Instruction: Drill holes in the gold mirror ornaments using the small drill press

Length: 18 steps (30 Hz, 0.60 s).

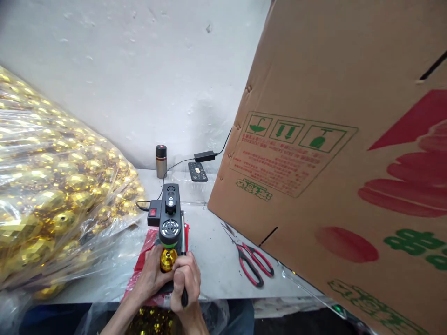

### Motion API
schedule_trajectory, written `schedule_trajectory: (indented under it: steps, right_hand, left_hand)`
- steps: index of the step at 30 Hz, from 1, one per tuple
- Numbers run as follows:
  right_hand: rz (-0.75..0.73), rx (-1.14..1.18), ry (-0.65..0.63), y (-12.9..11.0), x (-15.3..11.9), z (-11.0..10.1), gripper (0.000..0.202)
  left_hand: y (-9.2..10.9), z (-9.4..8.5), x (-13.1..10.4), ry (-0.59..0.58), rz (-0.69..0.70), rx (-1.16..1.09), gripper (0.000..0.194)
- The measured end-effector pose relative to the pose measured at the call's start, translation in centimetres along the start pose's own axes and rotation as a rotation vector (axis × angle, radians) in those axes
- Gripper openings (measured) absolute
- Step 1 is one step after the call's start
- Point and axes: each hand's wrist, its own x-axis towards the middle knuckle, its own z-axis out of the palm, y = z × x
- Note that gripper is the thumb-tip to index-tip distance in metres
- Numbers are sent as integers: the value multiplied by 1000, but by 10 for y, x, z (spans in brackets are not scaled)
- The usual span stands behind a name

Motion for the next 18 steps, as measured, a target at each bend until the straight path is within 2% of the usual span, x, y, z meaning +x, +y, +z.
schedule_trajectory:
  steps: [3, 6, 8, 12, 16, 18]
  right_hand:
    - [-60, -10, -5, 7, -4, 1, 36]
    - [-110, 19, -68, 2, 9, -5, 36]
    - [-70, 38, -97, -10, 28, -12, 35]
    - [125, 79, -168, -39, 72, -23, 27]
    - [115, 113, -169, -45, 86, -24, 28]
    - [120, 113, -175, -42, 81, -23, 28]
  left_hand:
    - [-3, 0, 0, 7, 13, -21, 46]
    - [-2, 0, 2, 8, 15, -34, 49]
    - [0, 0, 2, 13, 17, -41, 49]
    - [-3, -4, -11, 19, 48, -67, 52]
    - [-26, -29, -26, -26, 152, -27, 70]
    - [-38, -51, -20, 44, 141, 8, 60]
